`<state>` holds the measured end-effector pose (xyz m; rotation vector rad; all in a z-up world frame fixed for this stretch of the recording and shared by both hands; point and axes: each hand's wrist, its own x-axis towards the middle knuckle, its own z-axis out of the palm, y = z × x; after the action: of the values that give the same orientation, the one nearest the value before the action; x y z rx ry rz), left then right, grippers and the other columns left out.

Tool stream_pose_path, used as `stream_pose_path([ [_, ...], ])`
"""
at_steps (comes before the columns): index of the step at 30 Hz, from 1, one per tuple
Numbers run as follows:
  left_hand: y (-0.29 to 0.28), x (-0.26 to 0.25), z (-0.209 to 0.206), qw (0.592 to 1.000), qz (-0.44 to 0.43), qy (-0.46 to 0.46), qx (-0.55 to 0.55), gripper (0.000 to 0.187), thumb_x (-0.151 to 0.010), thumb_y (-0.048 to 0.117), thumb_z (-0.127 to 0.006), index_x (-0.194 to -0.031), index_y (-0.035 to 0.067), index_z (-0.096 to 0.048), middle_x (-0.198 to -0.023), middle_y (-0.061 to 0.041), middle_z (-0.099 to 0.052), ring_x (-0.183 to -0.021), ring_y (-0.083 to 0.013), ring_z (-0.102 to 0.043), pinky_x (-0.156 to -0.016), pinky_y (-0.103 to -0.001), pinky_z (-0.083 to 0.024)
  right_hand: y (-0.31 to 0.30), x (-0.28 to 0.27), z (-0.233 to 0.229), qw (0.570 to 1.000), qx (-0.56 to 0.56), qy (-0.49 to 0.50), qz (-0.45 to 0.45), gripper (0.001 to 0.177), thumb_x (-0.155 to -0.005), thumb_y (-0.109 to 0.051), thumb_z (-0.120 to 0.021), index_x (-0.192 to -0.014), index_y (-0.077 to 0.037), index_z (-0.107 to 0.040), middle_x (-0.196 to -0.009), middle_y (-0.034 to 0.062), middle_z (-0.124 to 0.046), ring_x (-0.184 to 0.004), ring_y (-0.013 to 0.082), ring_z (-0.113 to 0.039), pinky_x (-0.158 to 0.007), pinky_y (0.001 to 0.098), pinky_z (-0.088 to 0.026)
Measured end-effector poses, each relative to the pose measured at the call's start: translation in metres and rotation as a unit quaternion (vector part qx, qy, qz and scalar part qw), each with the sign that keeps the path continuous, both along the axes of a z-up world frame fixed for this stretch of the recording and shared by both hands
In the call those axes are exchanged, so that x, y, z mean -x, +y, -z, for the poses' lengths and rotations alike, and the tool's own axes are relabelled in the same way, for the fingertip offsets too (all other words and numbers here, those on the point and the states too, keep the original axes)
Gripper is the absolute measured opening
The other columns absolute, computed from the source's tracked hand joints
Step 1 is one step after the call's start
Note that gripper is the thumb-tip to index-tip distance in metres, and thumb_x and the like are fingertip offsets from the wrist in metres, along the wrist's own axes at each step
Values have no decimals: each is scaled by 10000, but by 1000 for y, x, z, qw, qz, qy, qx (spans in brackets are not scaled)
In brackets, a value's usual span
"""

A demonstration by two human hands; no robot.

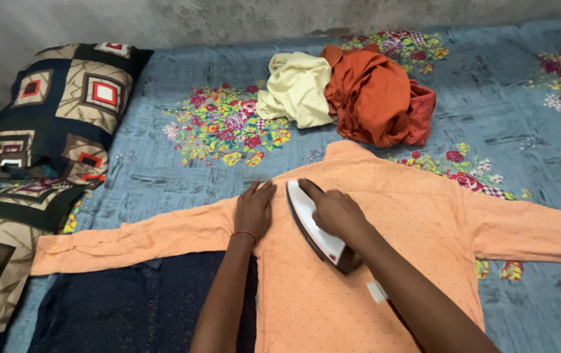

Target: The person irons a dark blue patterned shirt on a bed, smoothing the fabric with an iron. Then the person lays out a peach-colored shirt and irons it as well.

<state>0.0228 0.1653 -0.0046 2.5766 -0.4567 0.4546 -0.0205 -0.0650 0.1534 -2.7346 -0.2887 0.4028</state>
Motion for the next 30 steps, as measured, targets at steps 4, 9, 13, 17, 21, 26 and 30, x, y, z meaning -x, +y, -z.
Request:
stream_pose_path([
  [4, 4, 18, -2, 998, 26, -15, -56, 377, -921, 133, -573, -1281, 115, -682, -1415, -65, -629, -1403, -299, -485, -1131, -468, -383, 10, -21, 2, 1000, -10, -15, -16, 849, -810, -63, -558, -1577, -361, -350, -983, 271, -706, -906, 442, -700, -834, 539, -555],
  [9, 18, 48, -6, 995, 38, 10, -89, 435, -952, 187, -569, -1364, 54, -608, -1437, -126, -600, -1374, -291, -507, -1092, -467, -396, 4, -5, -3, 999, 1, 11, -36, 877, -814, -56, -555, -1604, -345, -306, -973, 291, -699, -902, 442, -703, -828, 527, -558],
  [13, 29, 58, -6, 996, 30, -6, -82, 458, -964, 216, -560, -1398, 72, -579, -1484, -146, -557, -1400, -302, -484, -1113, -470, -381, -13, 40, -4, 995, -3, 32, -94, 909, -784, -61, -572, -1601, -336, -286, -955, 256, -706, -873, 435, -700, -802, 526, -554],
  [17, 28, 54, -5, 997, 32, -2, -76, 463, -973, 210, -538, -1416, 80, -570, -1504, -138, -542, -1422, -290, -468, -1124, -471, -368, -15, 57, -3, 997, -24, 11, -75, 876, -787, -41, -554, -1570, -375, -348, -942, 235, -705, -864, 423, -695, -791, 523, -554],
  [21, 29, 57, 2, 996, 27, -1, -85, 457, -987, 205, -517, -1424, 83, -568, -1507, -133, -543, -1414, -285, -470, -1130, -473, -360, 9, 29, 2, 998, -6, 4, -59, 858, -805, -54, -559, -1571, -384, -358, -956, 241, -706, -871, 424, -702, -793, 525, -560],
  [26, 24, 62, -5, 987, 33, -36, -152, 453, -985, 137, -483, -1428, 64, -543, -1538, -121, -522, -1439, -291, -461, -1135, -471, -361, 16, 22, -7, 996, -3, -9, -94, 884, -793, -48, -570, -1584, -364, -333, -939, 252, -708, -871, 427, -699, -802, 524, -557],
  [30, 40, 88, -5, 979, 63, -13, -192, 494, -964, 98, -483, -1455, 75, -525, -1543, -114, -506, -1471, -290, -448, -1172, -467, -361, -1, 54, -10, 985, -1, 25, -173, 891, -803, -61, -580, -1594, -349, -290, -933, 238, -701, -865, 421, -689, -812, 519, -545],
])
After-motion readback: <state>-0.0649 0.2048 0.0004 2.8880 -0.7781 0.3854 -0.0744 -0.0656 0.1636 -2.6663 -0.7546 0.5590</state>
